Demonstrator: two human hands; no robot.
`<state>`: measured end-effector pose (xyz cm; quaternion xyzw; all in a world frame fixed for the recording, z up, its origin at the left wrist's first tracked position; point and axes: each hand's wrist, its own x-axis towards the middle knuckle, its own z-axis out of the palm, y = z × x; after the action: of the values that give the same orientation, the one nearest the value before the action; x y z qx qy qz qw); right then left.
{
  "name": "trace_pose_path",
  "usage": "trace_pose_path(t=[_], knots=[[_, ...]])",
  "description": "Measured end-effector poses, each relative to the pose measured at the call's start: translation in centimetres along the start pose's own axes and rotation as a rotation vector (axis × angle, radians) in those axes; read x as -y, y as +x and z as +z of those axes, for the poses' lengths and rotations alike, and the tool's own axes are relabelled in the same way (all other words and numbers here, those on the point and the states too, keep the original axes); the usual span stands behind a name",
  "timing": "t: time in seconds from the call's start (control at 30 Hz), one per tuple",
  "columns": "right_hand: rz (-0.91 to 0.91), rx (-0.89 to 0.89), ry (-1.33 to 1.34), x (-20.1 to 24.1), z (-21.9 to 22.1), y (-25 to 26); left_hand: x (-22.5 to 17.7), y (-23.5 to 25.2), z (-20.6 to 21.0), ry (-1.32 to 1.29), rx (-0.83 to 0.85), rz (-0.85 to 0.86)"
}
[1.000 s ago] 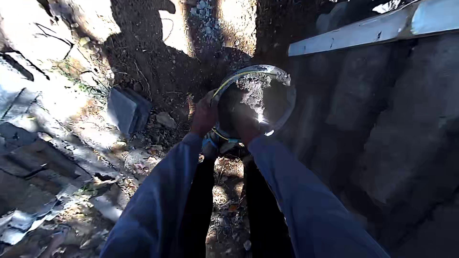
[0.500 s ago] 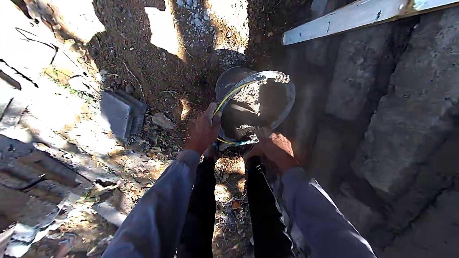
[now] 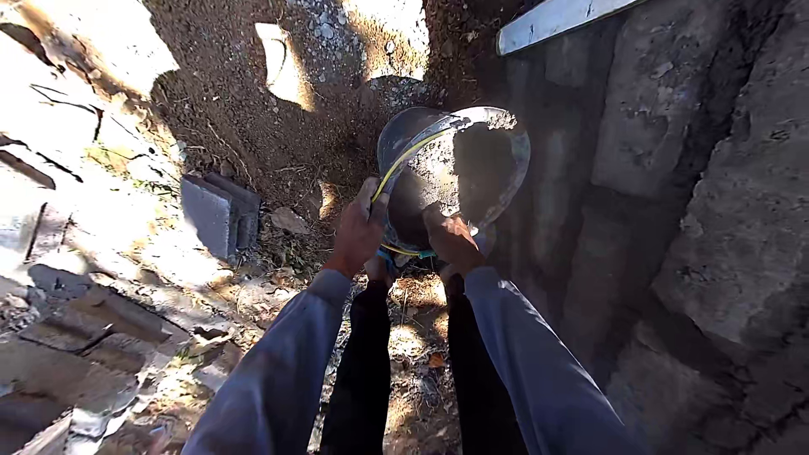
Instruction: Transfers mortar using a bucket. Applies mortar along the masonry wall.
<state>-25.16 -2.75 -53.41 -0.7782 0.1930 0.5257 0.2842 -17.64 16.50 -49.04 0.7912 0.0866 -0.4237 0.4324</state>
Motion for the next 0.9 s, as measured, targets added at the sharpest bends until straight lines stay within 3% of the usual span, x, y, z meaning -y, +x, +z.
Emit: trace_pose_path(t=[0.37, 0.5, 0.6, 0.73, 0.9], knots=[[-0.083, -0.009, 0.230, -0.6, -2.4, -3.8, -0.7, 0.8, -2.5, -0.105, -0.022, -0.092], [-0.131, -0.053, 0.267, 0.0, -4.9, -7.6, -1.6, -0.7, -2.2, -0.270, -0.171, -0.017], [-0.139, -0.082, 0.280, 0.2, -6.7, -11.2, -4.4, -3.6, -1.6, -0.333, -0.346, 0.063], [-0.114, -0.107, 0.372, 1.4, -8.7, -18.4, -9.1, -8.6, -0.3, -0.593, -0.315, 0.094], [-0.116, -0.097, 0.558, 2.0, -12.6, -31.5, -18.4, -18.2, 1.4, -0.624, -0.297, 0.157]])
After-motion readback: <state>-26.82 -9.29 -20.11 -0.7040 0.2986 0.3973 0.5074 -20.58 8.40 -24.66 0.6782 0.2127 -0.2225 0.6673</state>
